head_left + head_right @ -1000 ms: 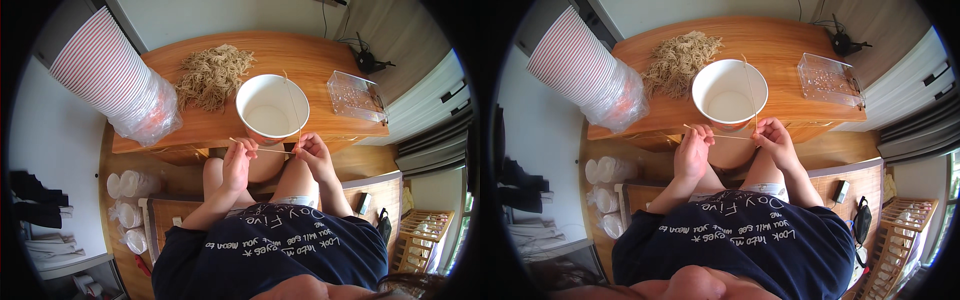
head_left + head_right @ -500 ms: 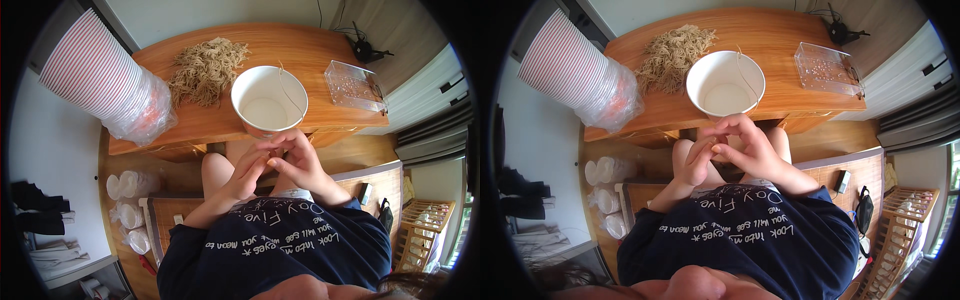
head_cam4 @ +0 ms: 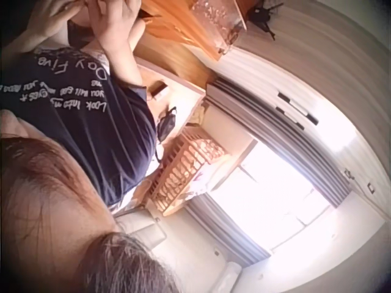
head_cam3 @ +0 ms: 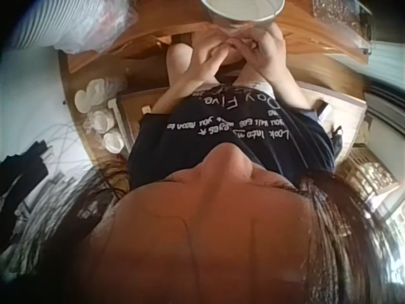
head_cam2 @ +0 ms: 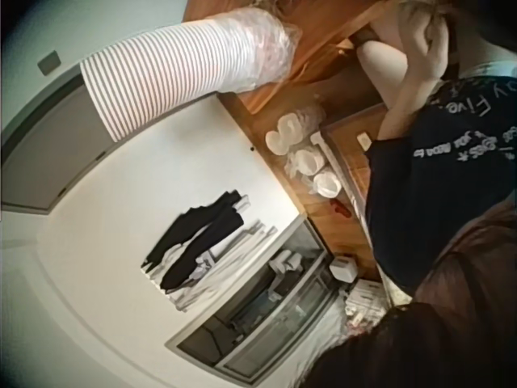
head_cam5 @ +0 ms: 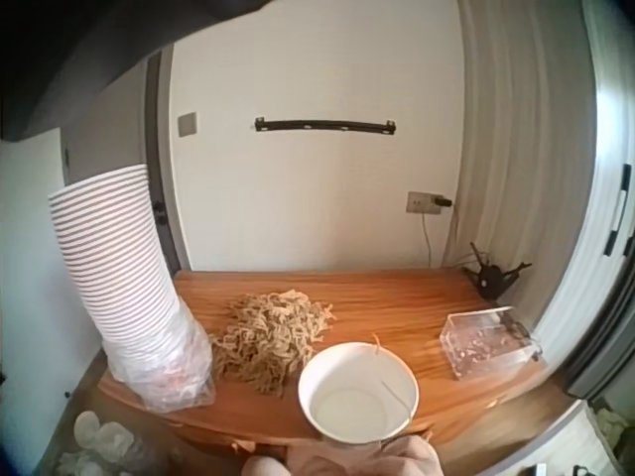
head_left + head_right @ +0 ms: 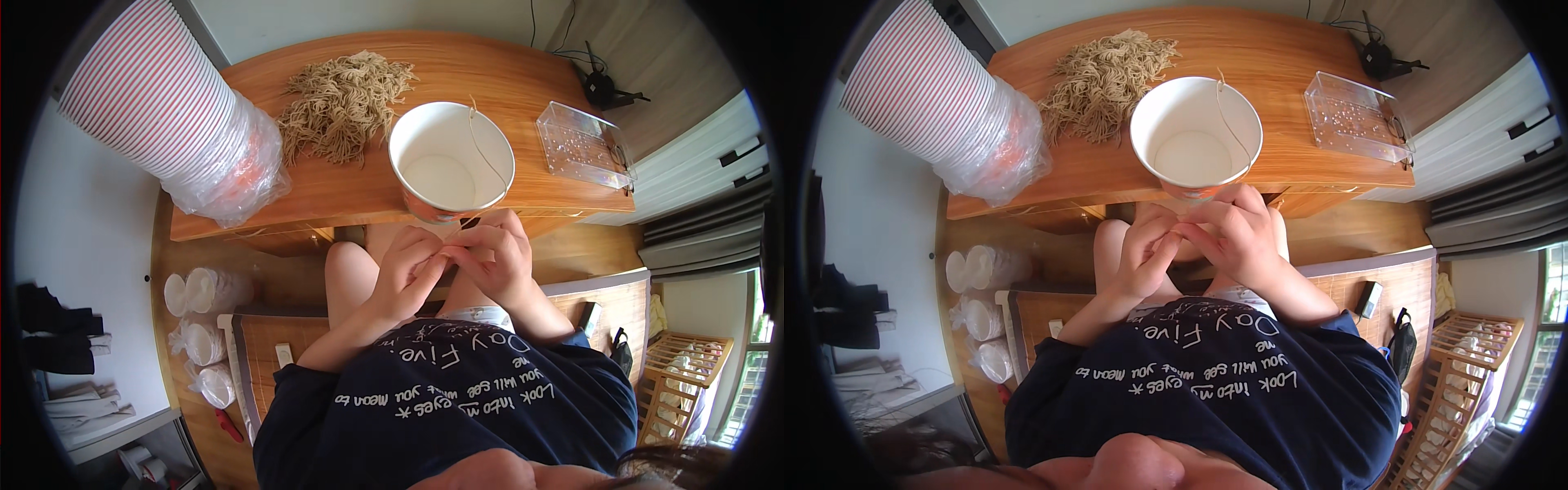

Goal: The person removes the plastic wrap from a stack of paper buckets, separates a bucket from the stack, and threads a piece of string through the holes of the bucket.

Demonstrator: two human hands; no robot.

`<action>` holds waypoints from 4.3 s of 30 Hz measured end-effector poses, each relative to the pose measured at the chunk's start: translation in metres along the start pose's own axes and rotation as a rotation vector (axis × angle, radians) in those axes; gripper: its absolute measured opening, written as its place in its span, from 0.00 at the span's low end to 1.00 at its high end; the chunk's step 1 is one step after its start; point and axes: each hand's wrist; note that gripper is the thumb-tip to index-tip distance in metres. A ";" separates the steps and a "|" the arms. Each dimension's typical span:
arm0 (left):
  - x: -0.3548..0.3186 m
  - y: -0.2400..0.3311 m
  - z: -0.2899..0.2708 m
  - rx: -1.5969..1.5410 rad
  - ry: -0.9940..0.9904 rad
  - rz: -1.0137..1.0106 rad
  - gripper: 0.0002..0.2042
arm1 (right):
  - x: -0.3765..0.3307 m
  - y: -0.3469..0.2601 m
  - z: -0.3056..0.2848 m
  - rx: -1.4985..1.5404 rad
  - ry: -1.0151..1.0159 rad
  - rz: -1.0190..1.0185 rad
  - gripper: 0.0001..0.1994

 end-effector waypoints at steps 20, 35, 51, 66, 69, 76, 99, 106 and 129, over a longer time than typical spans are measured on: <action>0.009 -0.012 -0.008 0.248 0.191 0.220 0.03 | 0.017 -0.001 0.013 -0.054 -0.162 -0.155 0.19; 0.031 -0.037 -0.006 0.449 0.394 0.175 0.04 | 0.015 0.012 0.000 -0.052 -0.083 -0.039 0.22; 0.030 -0.041 0.000 0.432 0.399 0.188 0.04 | 0.016 0.017 -0.002 -0.066 -0.094 -0.030 0.20; 0.035 -0.034 0.000 0.357 0.314 0.166 0.01 | 0.094 0.047 -0.017 0.199 -0.588 0.052 0.17; 0.034 -0.030 0.000 0.345 0.310 0.144 0.01 | 0.098 0.047 -0.006 0.196 -0.688 0.049 0.18; 0.034 -0.027 0.000 0.309 0.303 0.119 0.01 | 0.098 0.051 -0.003 0.270 -0.740 0.085 0.15; 0.028 -0.029 0.009 -0.603 0.031 -0.237 0.07 | 0.025 -0.001 -0.002 -0.220 -0.209 -0.108 0.16; 0.031 -0.029 0.007 -0.550 0.022 -0.262 0.07 | -0.010 0.004 0.016 -0.239 -0.015 0.040 0.19; 0.025 -0.028 0.012 -0.416 0.146 -0.322 0.04 | -0.018 -0.004 0.007 -0.097 -0.005 0.182 0.21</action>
Point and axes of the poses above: each hand's wrist, its own x-axis towards the middle knuckle, its own z-axis out of the palm, y = z × x, and after that the axes turned 4 degrees about -z, right-handed
